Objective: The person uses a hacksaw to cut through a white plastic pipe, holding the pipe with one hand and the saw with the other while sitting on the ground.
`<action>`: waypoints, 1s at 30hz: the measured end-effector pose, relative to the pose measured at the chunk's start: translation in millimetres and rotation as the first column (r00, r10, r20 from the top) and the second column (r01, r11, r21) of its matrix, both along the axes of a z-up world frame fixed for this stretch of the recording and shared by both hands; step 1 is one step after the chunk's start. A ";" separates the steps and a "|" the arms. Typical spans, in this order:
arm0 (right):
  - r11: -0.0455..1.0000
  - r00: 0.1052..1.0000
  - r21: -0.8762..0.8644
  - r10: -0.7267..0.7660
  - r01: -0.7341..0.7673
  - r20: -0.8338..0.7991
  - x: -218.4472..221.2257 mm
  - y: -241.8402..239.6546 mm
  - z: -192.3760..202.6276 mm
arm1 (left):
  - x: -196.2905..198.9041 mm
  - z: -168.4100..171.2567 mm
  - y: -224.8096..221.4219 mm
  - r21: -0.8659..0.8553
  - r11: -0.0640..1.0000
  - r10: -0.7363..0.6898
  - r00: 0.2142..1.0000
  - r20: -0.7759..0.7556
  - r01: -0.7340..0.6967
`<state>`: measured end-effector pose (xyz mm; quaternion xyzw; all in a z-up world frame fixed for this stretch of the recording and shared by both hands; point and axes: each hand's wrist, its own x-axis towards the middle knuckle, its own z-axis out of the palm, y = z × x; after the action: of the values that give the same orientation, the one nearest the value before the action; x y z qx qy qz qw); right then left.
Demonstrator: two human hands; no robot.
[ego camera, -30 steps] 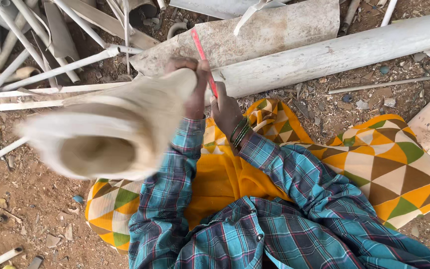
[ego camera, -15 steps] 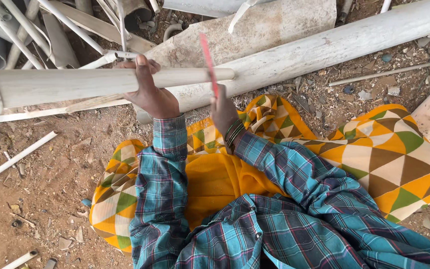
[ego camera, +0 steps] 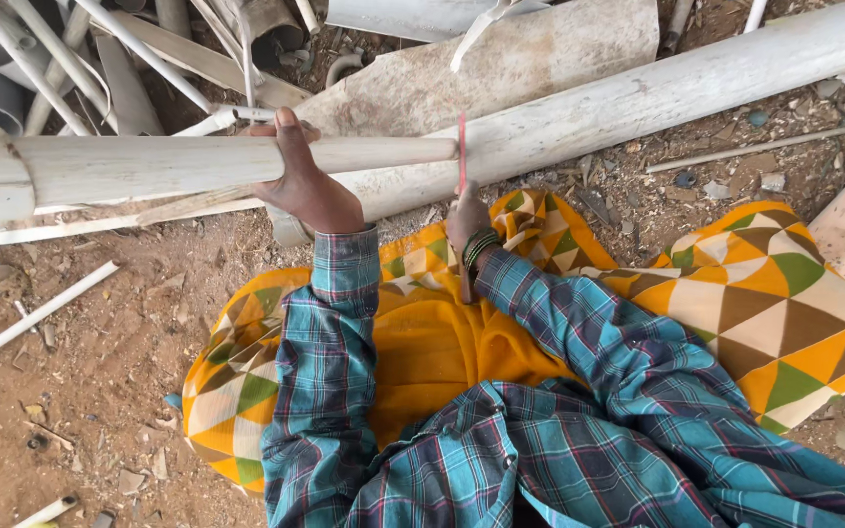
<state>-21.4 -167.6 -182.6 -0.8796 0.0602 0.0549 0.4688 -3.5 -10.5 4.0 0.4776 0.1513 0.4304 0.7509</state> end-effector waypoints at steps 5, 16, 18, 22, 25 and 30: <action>0.966 0.920 -0.064 0.260 -0.252 0.293 -43.8 29.1 50.1 | 1.7 -3.0 0.4 0.082 0.996 -0.024 0.999 -0.024 0.026; 0.963 0.935 0.024 0.256 -0.270 0.247 -36.1 32.3 59.1 | 5.4 -7.5 0.7 -0.019 0.996 -0.084 0.996 0.031 0.084; 0.974 0.949 0.015 0.216 -0.226 0.232 -41.4 29.4 55.1 | -2.1 -7.6 -7.2 0.009 0.992 -0.122 0.989 0.086 0.122; 0.995 0.990 0.090 -0.035 0.048 -0.139 0.4 -3.5 37.3 | -0.8 0.8 -2.3 0.045 0.995 -0.097 0.993 0.066 0.094; 0.991 0.998 0.118 0.058 -0.061 0.025 -5.1 19.5 52.8 | 0.0 2.8 -8.6 0.021 0.995 -0.095 0.993 0.076 0.093; 0.972 0.944 0.002 0.229 -0.237 0.239 -46.5 27.2 66.5 | -5.6 4.3 -17.9 0.080 0.992 -0.106 0.992 0.063 0.101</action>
<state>-67.9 -140.4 -116.1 -0.8735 -0.1014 0.0055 0.4761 -9.1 -28.4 8.3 0.4987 0.0846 0.4122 0.7578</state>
